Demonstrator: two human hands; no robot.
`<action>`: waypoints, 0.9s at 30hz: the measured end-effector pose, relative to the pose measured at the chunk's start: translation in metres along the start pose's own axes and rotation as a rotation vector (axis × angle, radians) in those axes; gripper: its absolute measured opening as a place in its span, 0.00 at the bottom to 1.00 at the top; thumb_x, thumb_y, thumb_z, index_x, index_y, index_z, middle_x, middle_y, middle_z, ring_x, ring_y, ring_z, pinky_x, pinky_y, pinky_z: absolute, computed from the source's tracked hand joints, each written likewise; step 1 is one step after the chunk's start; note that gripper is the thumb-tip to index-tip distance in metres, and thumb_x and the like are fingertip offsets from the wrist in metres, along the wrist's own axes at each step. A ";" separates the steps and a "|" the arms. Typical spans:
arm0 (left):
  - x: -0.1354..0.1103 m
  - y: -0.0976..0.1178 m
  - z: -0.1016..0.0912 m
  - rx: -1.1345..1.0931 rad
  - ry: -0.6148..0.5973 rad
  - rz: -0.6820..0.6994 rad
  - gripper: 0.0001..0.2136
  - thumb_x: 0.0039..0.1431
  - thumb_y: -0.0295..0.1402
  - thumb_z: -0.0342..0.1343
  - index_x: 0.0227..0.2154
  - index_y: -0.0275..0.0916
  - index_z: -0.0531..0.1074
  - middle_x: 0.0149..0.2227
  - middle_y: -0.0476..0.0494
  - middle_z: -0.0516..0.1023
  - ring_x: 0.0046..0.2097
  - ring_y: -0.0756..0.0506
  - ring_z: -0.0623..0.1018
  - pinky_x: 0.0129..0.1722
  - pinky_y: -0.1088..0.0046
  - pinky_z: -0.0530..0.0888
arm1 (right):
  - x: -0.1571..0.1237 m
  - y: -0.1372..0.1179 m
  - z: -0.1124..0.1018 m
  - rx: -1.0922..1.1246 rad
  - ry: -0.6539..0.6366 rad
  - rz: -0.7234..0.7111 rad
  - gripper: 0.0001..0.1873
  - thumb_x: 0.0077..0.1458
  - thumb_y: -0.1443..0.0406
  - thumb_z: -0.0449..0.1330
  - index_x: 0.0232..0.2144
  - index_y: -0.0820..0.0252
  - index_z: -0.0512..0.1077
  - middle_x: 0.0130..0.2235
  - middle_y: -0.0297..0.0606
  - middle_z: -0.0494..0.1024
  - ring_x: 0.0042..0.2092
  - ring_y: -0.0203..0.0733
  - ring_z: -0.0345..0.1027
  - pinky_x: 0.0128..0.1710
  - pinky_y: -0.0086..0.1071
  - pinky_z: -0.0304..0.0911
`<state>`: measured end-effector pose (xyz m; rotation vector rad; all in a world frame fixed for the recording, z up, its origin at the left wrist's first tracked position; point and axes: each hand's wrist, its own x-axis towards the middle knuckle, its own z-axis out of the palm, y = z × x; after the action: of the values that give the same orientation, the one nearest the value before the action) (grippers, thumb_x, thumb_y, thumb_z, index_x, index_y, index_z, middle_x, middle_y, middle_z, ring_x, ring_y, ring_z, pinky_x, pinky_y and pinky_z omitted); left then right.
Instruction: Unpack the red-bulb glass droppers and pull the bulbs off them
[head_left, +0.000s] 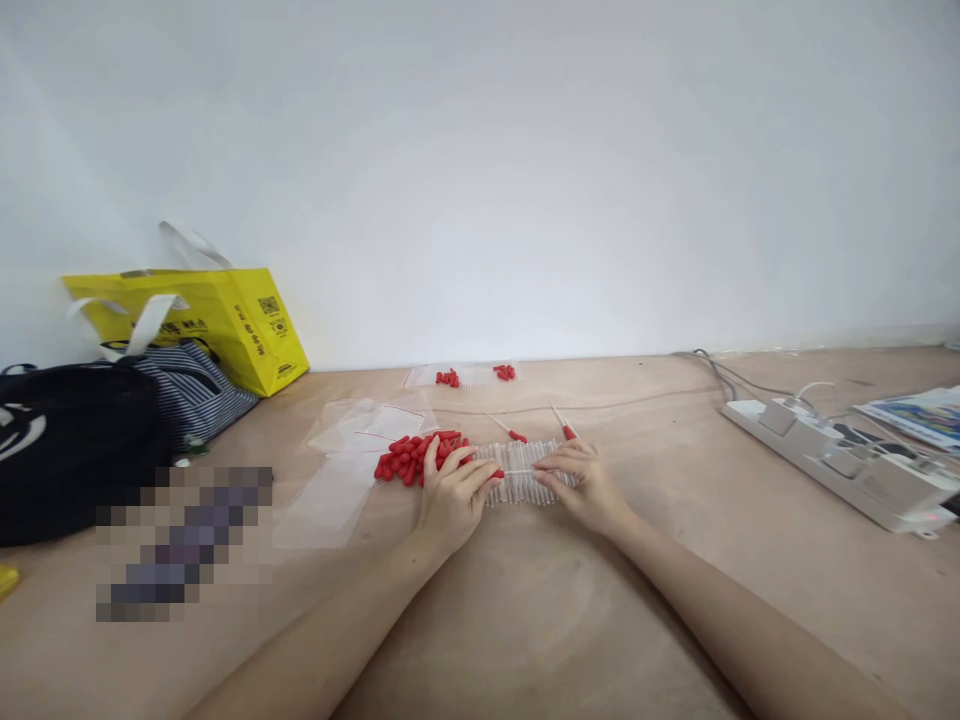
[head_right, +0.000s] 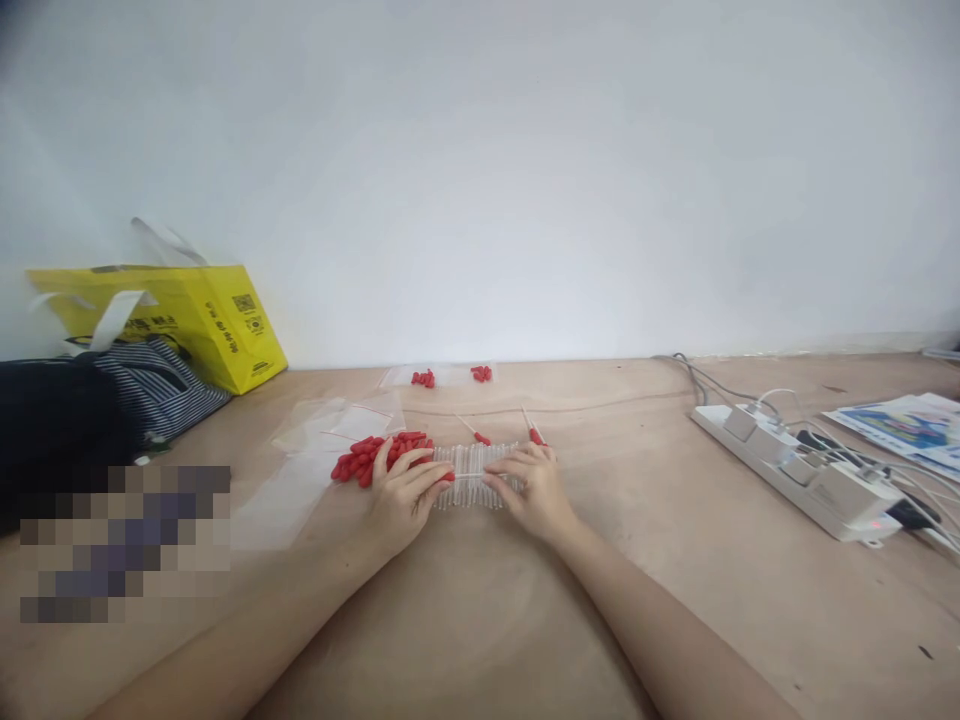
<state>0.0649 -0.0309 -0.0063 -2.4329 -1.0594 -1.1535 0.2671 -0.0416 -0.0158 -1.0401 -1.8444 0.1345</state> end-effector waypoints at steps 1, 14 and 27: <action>0.000 0.000 0.000 -0.001 0.002 0.019 0.07 0.57 0.32 0.49 0.33 0.44 0.72 0.33 0.52 0.78 0.41 0.44 0.73 0.54 0.50 0.48 | -0.001 -0.002 0.003 -0.127 -0.014 -0.110 0.06 0.50 0.62 0.57 0.30 0.54 0.73 0.29 0.35 0.76 0.35 0.40 0.63 0.42 0.40 0.52; -0.006 0.003 0.004 0.053 -0.088 0.191 0.08 0.57 0.34 0.49 0.28 0.42 0.72 0.44 0.50 0.74 0.50 0.42 0.68 0.56 0.47 0.43 | -0.012 -0.011 0.024 -0.582 0.114 -0.534 0.09 0.52 0.72 0.51 0.27 0.59 0.70 0.20 0.30 0.69 0.32 0.34 0.62 0.49 0.42 0.43; -0.004 0.006 -0.006 0.085 -0.113 0.256 0.09 0.58 0.32 0.47 0.26 0.43 0.72 0.43 0.50 0.75 0.49 0.42 0.70 0.55 0.42 0.39 | -0.017 -0.012 0.019 -0.505 0.006 -0.437 0.12 0.51 0.73 0.49 0.29 0.55 0.70 0.22 0.30 0.72 0.35 0.37 0.63 0.47 0.41 0.42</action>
<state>0.0645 -0.0401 -0.0048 -2.5014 -0.7783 -0.8811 0.2479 -0.0547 -0.0309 -0.9309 -2.1066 -0.6207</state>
